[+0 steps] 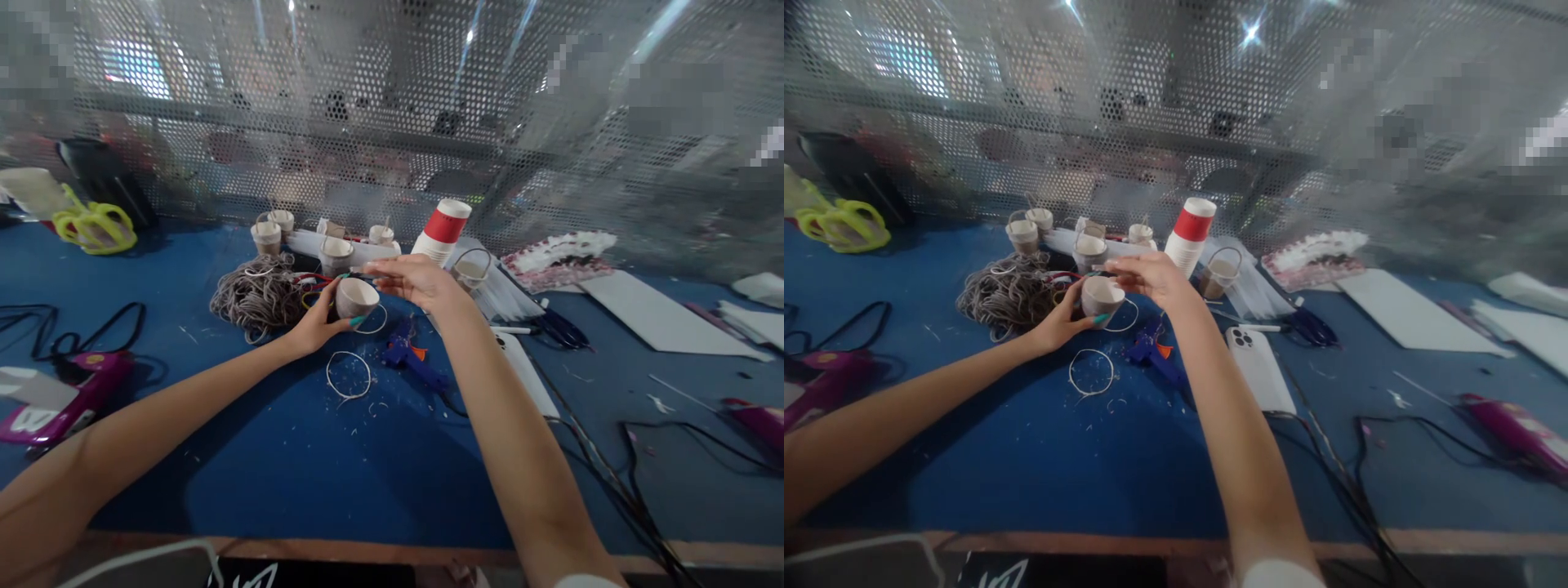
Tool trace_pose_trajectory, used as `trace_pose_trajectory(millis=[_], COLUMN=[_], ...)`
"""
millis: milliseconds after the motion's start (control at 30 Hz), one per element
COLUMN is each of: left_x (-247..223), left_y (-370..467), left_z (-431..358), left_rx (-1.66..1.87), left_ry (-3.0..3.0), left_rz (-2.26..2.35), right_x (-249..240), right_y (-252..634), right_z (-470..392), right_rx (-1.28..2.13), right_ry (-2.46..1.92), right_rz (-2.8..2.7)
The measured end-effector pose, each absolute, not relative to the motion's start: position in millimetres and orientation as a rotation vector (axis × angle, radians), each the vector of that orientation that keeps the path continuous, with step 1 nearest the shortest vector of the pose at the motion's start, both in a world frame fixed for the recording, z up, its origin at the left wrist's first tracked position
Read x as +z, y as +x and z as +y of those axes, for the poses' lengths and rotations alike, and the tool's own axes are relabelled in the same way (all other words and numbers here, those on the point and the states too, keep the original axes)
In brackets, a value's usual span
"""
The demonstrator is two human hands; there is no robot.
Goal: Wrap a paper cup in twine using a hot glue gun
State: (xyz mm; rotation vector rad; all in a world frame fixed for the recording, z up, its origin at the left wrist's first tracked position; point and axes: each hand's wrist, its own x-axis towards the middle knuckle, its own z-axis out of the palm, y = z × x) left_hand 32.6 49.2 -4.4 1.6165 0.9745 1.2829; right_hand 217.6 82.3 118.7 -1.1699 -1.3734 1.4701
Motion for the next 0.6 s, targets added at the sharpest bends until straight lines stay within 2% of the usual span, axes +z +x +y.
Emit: trace_pose_trajectory(millis=[267,467,600], left_x=[27.6,54.7,66.6], left_y=[18.4,9.3,8.1], left_z=[37.1,48.4,49.2], left_rx=[1.579,1.587,1.691], left_ry=[2.304,2.100,1.813], left_rz=[1.397,1.578,1.361], right_x=[123.7,132.1,135.1], right_y=[200.8,181.1,178.3], right_z=[66.9,50.9,47.8], right_rx=[1.598,1.725,1.841], right_ry=[-1.234,-1.111,-1.080], right_rz=[-1.431,-1.294,-1.193])
